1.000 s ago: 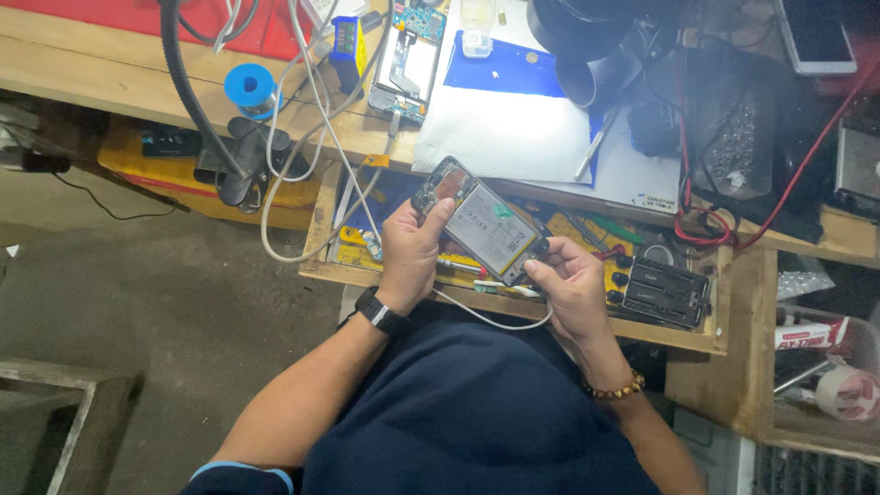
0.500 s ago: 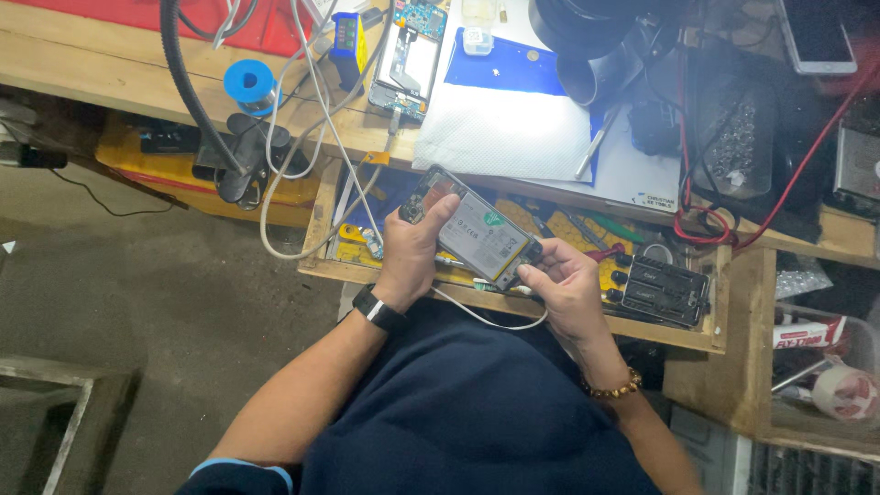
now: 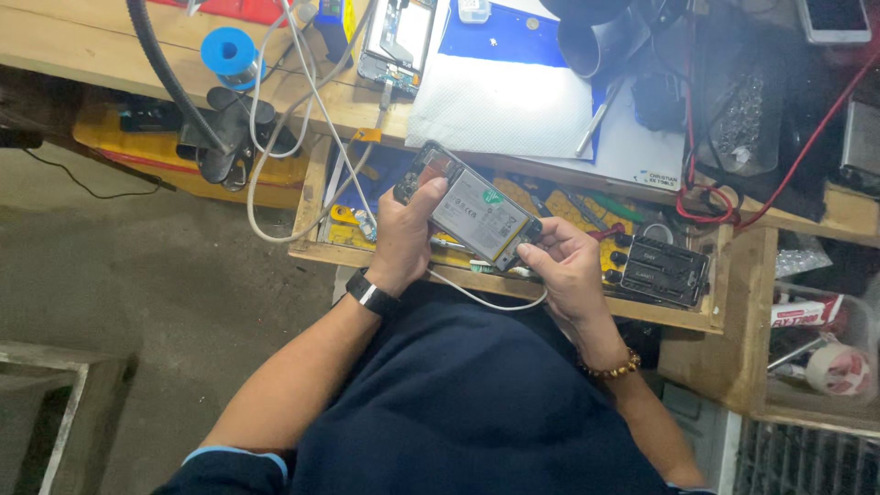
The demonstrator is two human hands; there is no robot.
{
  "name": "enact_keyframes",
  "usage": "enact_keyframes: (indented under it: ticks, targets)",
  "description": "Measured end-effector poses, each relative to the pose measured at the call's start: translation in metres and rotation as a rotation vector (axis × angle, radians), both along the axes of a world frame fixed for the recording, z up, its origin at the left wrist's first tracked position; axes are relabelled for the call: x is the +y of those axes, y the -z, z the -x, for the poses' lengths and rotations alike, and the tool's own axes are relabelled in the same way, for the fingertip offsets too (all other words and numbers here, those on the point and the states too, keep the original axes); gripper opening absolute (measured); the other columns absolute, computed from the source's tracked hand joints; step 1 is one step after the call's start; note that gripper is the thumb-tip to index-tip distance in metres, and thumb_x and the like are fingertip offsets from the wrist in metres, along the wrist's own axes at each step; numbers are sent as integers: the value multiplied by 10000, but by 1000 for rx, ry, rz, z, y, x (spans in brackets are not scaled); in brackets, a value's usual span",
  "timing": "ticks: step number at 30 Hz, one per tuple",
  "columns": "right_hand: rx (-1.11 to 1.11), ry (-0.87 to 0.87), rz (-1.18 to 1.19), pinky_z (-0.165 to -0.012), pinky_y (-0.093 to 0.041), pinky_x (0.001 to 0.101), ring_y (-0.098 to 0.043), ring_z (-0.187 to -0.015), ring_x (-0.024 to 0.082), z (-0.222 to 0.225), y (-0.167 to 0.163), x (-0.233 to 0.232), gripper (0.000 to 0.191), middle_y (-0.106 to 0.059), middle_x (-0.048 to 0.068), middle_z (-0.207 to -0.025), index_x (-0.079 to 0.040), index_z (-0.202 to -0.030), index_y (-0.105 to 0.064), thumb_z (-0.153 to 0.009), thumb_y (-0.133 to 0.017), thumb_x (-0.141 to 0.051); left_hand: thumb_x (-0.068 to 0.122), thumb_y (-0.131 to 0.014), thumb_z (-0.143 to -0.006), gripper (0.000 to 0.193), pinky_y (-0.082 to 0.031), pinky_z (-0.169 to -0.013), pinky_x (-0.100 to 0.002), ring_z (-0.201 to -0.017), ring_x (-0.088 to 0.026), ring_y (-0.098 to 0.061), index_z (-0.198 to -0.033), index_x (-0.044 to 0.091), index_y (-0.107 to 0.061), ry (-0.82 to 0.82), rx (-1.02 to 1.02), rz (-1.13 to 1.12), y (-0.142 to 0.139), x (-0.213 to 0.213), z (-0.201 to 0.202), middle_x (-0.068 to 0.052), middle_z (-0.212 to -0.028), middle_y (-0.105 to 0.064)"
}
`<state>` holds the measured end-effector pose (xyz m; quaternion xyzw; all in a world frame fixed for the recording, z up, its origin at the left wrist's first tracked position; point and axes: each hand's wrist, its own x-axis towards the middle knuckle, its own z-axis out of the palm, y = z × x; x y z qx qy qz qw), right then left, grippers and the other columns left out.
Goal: The person holds a disassembled smartphone with its battery exposed and uses a white cable to connect to the device's internal components. They repeatedly plug and unplug the cable while manipulating the phone. Later, they place the phone down and pick up a second disassembled smartphone.
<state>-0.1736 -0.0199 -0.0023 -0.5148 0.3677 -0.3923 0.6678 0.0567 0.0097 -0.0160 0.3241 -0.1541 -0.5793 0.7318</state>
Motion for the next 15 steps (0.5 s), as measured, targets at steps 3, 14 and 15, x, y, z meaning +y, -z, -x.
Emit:
enact_keyframes:
  ticks: [3, 14, 15]
  targets:
    - [-46, -20, 10, -894, -594, 284, -706, -918, 140, 1, 1, -1, 161, -734, 125, -1030, 46, -1089, -651, -931, -669, 64, 40, -629, -948, 315, -574, -903, -335, -989, -170, -687, -1249, -52, -636, 20, -26, 37, 1, 1, -1, -108, -1137, -702]
    - [50, -12, 22, -887, -591, 285, -702, -911, 127, -3, -7, 2, 148, -735, 108, -1017, 31, -1076, -657, -932, -668, 62, -3, -643, -939, 302, -552, -970, -334, -1045, -175, -671, -1236, -52, -636, 4, 5, 72, 3, 0, -1, -109, -1179, -690]
    - [61, -13, 20, -880, -593, 284, -701, -905, 126, -4, -8, 3, 147, -733, 106, -1012, 29, -1074, -657, -932, -668, 63, -6, -644, -938, 300, -554, -969, -335, -1043, -177, -672, -1234, -52, -635, 5, 20, 74, 4, 0, -1, -111, -1177, -688]
